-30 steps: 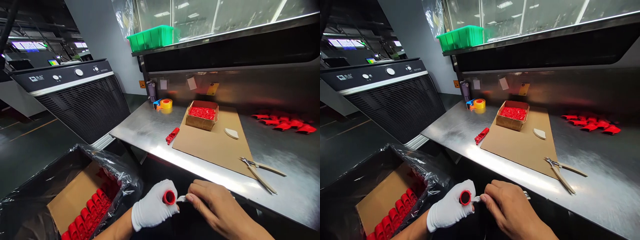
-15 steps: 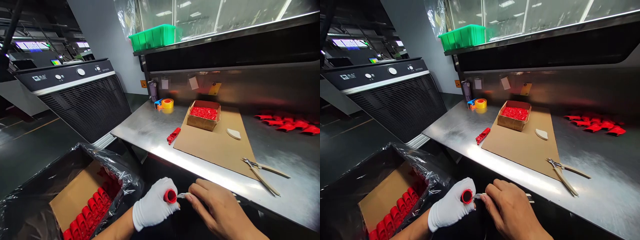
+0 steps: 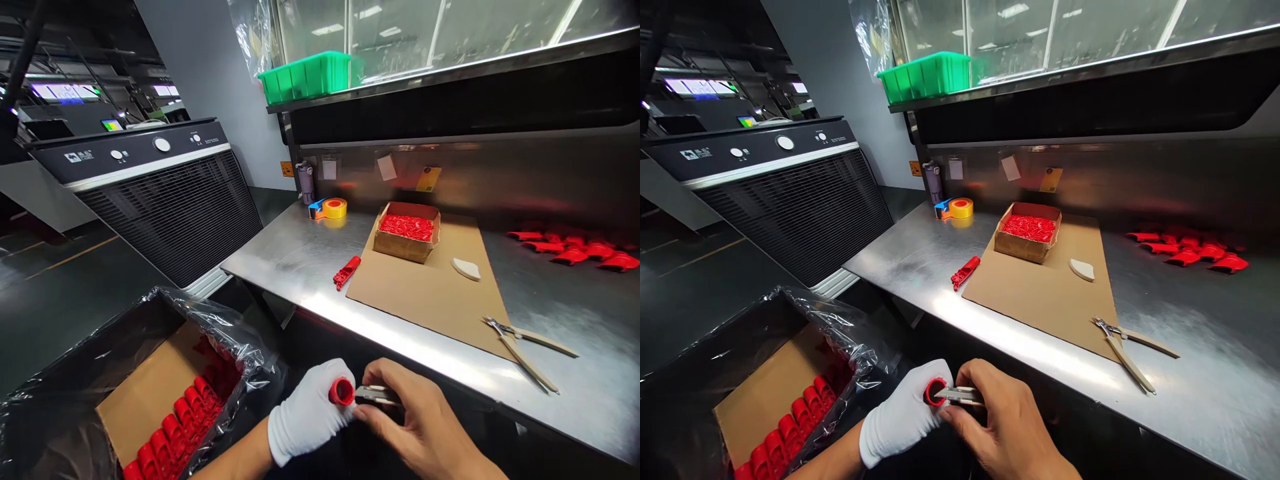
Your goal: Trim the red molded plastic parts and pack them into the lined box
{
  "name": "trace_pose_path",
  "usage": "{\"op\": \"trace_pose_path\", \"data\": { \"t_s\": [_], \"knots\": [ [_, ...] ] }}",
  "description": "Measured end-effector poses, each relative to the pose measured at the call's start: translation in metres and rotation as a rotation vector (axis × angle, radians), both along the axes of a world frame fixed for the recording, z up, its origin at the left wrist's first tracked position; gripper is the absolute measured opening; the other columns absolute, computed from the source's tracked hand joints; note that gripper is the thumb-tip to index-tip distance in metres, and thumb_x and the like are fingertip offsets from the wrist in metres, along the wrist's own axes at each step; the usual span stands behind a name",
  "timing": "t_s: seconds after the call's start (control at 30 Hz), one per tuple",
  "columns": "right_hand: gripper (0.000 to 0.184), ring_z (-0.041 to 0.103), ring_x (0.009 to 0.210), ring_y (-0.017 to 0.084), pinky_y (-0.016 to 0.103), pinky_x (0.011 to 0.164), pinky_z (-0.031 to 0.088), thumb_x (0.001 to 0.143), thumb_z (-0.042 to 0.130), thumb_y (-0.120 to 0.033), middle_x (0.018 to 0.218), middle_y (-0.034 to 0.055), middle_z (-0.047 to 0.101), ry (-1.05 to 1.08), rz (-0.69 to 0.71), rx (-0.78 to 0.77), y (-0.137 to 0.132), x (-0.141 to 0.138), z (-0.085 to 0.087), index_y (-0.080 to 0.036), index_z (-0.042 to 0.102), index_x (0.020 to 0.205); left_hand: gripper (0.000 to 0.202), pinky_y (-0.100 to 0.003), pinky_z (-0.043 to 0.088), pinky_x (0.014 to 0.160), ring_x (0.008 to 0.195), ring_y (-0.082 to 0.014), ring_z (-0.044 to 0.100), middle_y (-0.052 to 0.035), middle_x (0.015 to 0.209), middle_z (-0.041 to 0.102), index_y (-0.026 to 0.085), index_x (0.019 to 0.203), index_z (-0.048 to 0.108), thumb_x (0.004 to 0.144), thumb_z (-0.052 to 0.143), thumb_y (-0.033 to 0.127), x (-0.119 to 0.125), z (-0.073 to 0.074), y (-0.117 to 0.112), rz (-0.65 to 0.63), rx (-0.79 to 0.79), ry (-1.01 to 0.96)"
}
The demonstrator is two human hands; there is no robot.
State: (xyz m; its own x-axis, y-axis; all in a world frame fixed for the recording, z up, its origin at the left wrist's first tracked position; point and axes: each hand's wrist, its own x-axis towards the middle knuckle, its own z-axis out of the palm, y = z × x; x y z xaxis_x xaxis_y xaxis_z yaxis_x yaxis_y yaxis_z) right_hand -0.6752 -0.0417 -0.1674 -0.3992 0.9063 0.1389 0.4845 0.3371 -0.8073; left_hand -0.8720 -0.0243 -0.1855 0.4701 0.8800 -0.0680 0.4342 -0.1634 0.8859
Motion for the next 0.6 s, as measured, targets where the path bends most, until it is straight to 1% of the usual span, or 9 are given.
{"op": "trace_pose_path", "data": {
  "t_s": [0.07,0.13,0.2,0.27,0.33,0.4,0.47,0.53,0.6],
  "knots": [
    [0.015,0.052,0.066,0.011,0.023,0.06,0.04,0.087,0.062,-0.032,0.083,-0.0028,0.062,0.129,0.023,-0.008,0.0,-0.009,-0.001,-0.023,0.057,0.099,0.025,-0.027,0.038,0.067,0.073,-0.014,0.048,0.0,0.081,0.054,0.016,0.081,0.053,0.083,0.064,0.039,0.003,-0.001,-0.002,-0.012,-0.021,-0.06],
    [0.012,0.058,0.074,0.011,0.023,0.067,0.043,0.089,0.058,-0.024,0.089,-0.0025,0.064,0.198,0.083,-0.018,0.002,-0.014,0.002,-0.025,0.06,0.1,0.019,-0.028,0.042,0.071,0.079,-0.0163,0.051,-0.0017,0.087,0.057,0.016,0.088,0.055,0.081,0.064,0.032,0.005,0.0,-0.002,-0.03,-0.067,-0.096],
    [0.02,0.06,0.078,0.01,0.022,0.071,0.043,0.089,0.051,-0.014,0.088,-0.0032,0.064,0.21,0.184,-0.048,0.004,-0.014,0.007,-0.026,0.064,0.097,0.015,-0.027,0.042,0.069,0.077,-0.015,0.05,-0.0004,0.085,0.055,0.016,0.086,0.053,0.077,0.064,0.022,0.005,0.004,-0.002,-0.074,-0.129,-0.097],
    [0.029,0.061,0.082,0.011,0.022,0.074,0.045,0.088,0.05,-0.011,0.091,-0.0031,0.065,0.206,0.245,-0.081,0.005,-0.01,0.012,-0.029,0.066,0.104,0.011,-0.025,0.042,0.067,0.073,-0.0132,0.048,0.0013,0.081,0.053,0.017,0.082,0.052,0.076,0.061,0.016,0.005,0.009,-0.001,-0.147,-0.169,-0.108],
    [0.028,0.063,0.091,0.013,0.024,0.08,0.048,0.089,0.055,-0.019,0.103,-0.0009,0.067,0.171,0.195,-0.069,0.006,-0.003,0.014,-0.029,0.064,0.114,0.006,-0.026,0.042,0.07,0.074,-0.0133,0.049,0.0013,0.08,0.055,0.017,0.08,0.054,0.078,0.06,0.016,0.003,0.014,0.001,-0.204,-0.143,-0.105],
    [0.028,0.063,0.097,0.017,0.027,0.083,0.049,0.093,0.058,-0.035,0.111,0.0019,0.067,0.075,0.08,-0.018,0.006,0.005,0.013,-0.028,0.061,0.12,0.006,-0.027,0.042,0.076,0.078,-0.0144,0.051,0.0009,0.078,0.057,0.018,0.075,0.056,0.078,0.061,0.015,0.001,0.015,0.003,-0.186,-0.061,-0.067],
    [0.025,0.063,0.089,0.016,0.028,0.076,0.048,0.098,0.05,-0.043,0.103,0.0015,0.067,-0.051,0.007,0.039,0.006,0.011,0.012,-0.028,0.062,0.113,0.008,-0.027,0.042,0.08,0.08,-0.0148,0.052,0.0008,0.078,0.06,0.017,0.071,0.058,0.074,0.064,0.012,-0.002,0.015,0.003,-0.116,-0.002,-0.032],
    [0.03,0.06,0.074,0.014,0.027,0.064,0.043,0.102,0.039,-0.044,0.085,-0.0007,0.064,-0.155,-0.011,0.106,0.005,0.014,0.01,-0.028,0.064,0.098,0.008,-0.026,0.042,0.078,0.079,-0.0138,0.054,0.0013,0.078,0.061,0.017,0.072,0.061,0.072,0.066,0.011,-0.004,0.015,0.003,-0.043,-0.031,-0.037],
    [0.036,0.055,0.065,0.014,0.027,0.058,0.038,0.103,0.036,-0.043,0.074,-0.0014,0.059,-0.226,-0.026,0.198,0.003,0.015,0.01,-0.027,0.063,0.087,0.007,-0.025,0.042,0.076,0.073,-0.0121,0.053,0.0021,0.076,0.061,0.016,0.073,0.062,0.071,0.066,0.011,-0.004,0.016,0.003,0.004,-0.085,-0.045]
  ]
}}
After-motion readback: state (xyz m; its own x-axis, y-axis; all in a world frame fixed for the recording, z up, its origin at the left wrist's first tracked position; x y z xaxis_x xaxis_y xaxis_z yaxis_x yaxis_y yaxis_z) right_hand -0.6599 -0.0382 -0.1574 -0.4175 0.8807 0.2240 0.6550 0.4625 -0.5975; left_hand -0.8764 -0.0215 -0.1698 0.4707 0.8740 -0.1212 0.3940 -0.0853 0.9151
